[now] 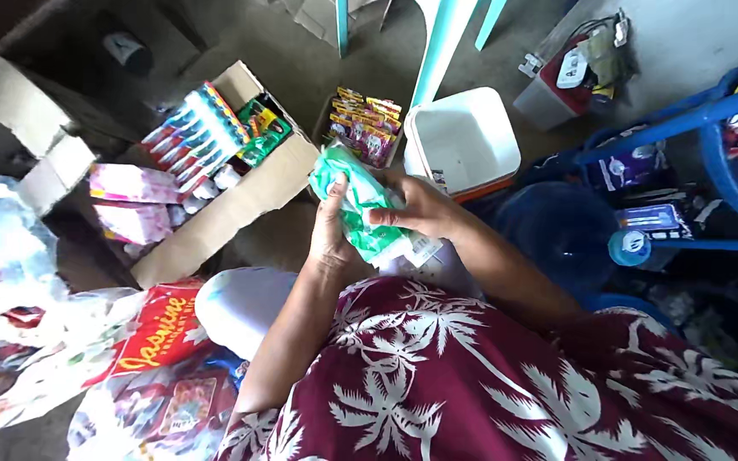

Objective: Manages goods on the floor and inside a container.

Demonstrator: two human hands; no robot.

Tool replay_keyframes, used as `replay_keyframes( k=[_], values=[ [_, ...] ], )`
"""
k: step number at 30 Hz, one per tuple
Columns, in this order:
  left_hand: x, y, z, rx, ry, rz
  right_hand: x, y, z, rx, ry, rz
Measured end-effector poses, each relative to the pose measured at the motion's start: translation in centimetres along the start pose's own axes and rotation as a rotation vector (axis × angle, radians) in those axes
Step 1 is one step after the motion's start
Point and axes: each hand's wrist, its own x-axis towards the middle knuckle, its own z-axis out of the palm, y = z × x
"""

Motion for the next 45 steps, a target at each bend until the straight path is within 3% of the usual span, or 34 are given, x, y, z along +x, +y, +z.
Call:
replay_keyframes(
  k=[5, 10, 15, 18, 21, 24, 27, 30, 34, 36, 37, 41, 45],
  values=[
    [-1.4, -0.3, -2.6, -0.142, -0.123, 0.045, 0.1, 1.1, -0.8, -0.021, 0.179, -0.106],
    [-1.0, -0.9, -5.5, -0.101, -0.291, 0.025, 1.0, 1.2, -1.5, -0.213, 0.293, -0.148],
    [-2.0, -2.3, -4.3, -0.109, -0.295, -0.042, 2.5, 0.5, 1.7, -0.419, 0.221, -0.194],
    [-1.4, -2.2, -6.3, 0.052, -0.129, -0.055, 2.7, 0.2, -0.7, -0.369, 0.369, -0.211],
    [-1.4, -1.7, -8.5, 0.170, 0.028, -0.024, 4.2, 3.0, -8.8, -0.483, 0.534, 0.008],
    [-1.3, -1.9, -11.2, 0.201, 0.091, 0.022, 7.2, 10.1, -16.4, -0.597, 0.431, 0.467],
    [-1.0, -2.1, -12.0, 0.183, 0.147, 0.019, 9.6, 18.1, -18.3, -0.622, 0.252, 0.816],
    [-0.5, -1.7, -11.0, 0.093, 0.142, 0.036, 10.7, 24.1, -16.9, -0.614, 0.100, 1.021],
    [0.4, -0.8, -10.9, -0.157, -0.068, 0.003, 11.0, 28.1, -14.3, -0.544, 0.127, 1.057],
    [1.2, -0.8, -11.0, -0.503, -0.126, -0.107, 11.5, 26.4, -14.7, -0.445, 0.208, 1.055],
    [1.5, -0.9, -10.6, -0.632, -0.076, -0.149, 11.6, 25.1, -15.2, -0.441, 0.205, 1.078],
    [0.8, -3.0, -13.7, -0.485, -0.030, -0.100, 9.1, 24.3, -15.8, -0.640, -0.046, 1.141],
    [0.7, -3.2, -11.8, -0.499, -0.079, -0.113, 10.4, 26.6, -15.8, -0.683, -0.013, 1.123]
  ],
)
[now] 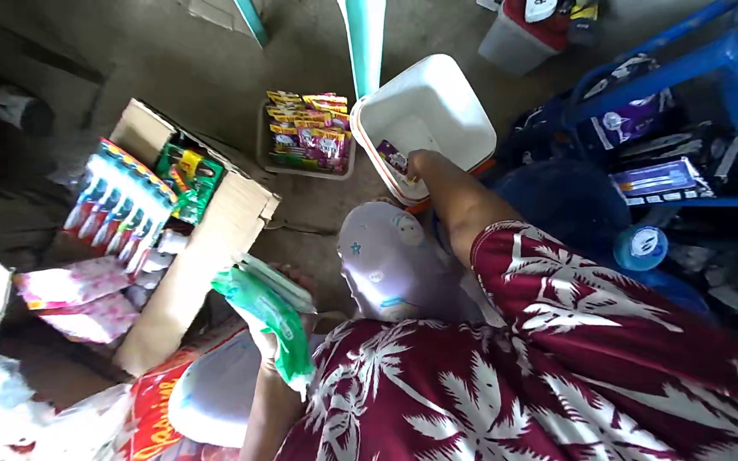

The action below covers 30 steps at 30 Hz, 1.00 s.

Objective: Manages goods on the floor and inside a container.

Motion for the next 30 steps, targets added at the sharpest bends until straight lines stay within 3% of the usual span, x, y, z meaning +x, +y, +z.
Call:
replay_keyframes(
  k=[4, 7, 11, 14, 19, 22, 26, 28, 30],
  values=[
    [-0.9, 0.3, 2.6, -0.053, -0.068, -0.002, 0.2, -4.1, -1.5, 0.054, -0.008, -0.039],
    [-1.0, 0.9, 3.0, -0.054, 0.046, 0.054, 2.0, -5.2, -0.7, 0.132, -0.006, -0.108],
    [0.2, 1.2, 1.5, -0.025, 0.091, 0.082, 5.0, -4.0, 1.8, 0.240, 0.031, -0.085],
    [2.2, 1.5, 2.1, -0.012, 0.032, 0.047, 6.6, -3.0, 2.9, 0.202, 0.012, -0.011],
    [4.1, 2.1, 3.4, 0.146, 0.045, 0.071, 6.3, -2.3, -0.4, 0.160, -0.067, -0.140],
    [4.8, 2.4, 3.6, 0.422, 0.114, 0.080, 3.5, -1.2, -3.1, 0.341, 0.120, -0.112],
    [6.7, 2.0, 5.2, 0.524, 0.002, 0.002, -2.1, 0.9, -4.2, 0.566, 0.443, -0.187],
    [7.6, 1.8, 6.8, 0.575, -0.104, -0.030, -5.4, 1.8, -4.2, 0.690, 0.553, -0.276],
    [9.4, 1.5, 7.8, 0.733, -0.325, -0.010, -9.6, 2.7, -4.0, 0.770, 0.649, -0.391]
  ],
)
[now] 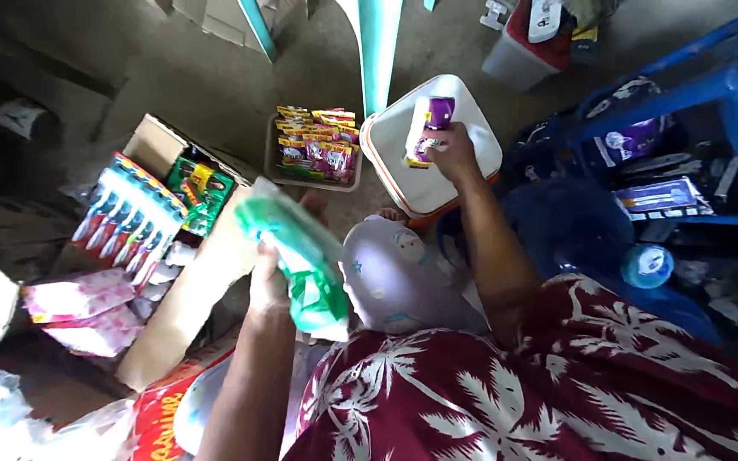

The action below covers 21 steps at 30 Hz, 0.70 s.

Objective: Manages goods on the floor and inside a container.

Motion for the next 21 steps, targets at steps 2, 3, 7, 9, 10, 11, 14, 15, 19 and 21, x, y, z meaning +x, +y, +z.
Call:
replay_keyframes(
  k=[2, 3, 7, 9, 10, 11, 14, 15, 19, 21],
  values=[
    [2.1, 1.4, 2.7, 0.209, -0.005, 0.039, -4.4, -2.8, -2.4, 0.073, 0.009, -0.147],
    [2.9, 1.7, 3.7, 0.277, -0.014, 0.050, -6.8, -4.4, -3.3, 0.087, -0.003, -0.238],
    [4.0, 1.6, 5.5, 0.341, -0.321, 0.105, -15.3, -10.6, -3.1, 0.127, -0.147, -0.560],
    [2.6, 2.1, 5.3, 0.369, -0.376, 0.161, -17.5, -12.6, -2.1, 0.256, -0.288, -0.700],
    [1.2, 2.5, 4.4, 0.363, -0.325, 0.193, -17.5, -12.8, -1.4, 0.353, -0.337, -0.760],
    [-0.5, 2.7, 3.0, 0.308, -0.221, 0.206, -17.0, -12.6, -0.7, 0.458, -0.343, -0.802],
    [-6.6, 3.2, -3.3, 0.155, 0.193, 0.290, -13.7, -9.4, 1.6, 0.181, -0.077, -0.634],
    [-8.8, 3.3, -6.1, 0.160, 0.286, 0.363, -12.5, -7.6, 2.4, -0.065, -0.063, -0.475],
    [-15.0, 4.4, -4.4, 0.300, 0.595, 0.561, -8.8, -0.3, 5.5, -0.600, -0.322, -0.050],
    [-17.6, 3.9, -3.0, 0.324, 0.721, 0.492, -8.7, 0.7, 5.7, -0.675, -0.388, 0.045]
  ],
)
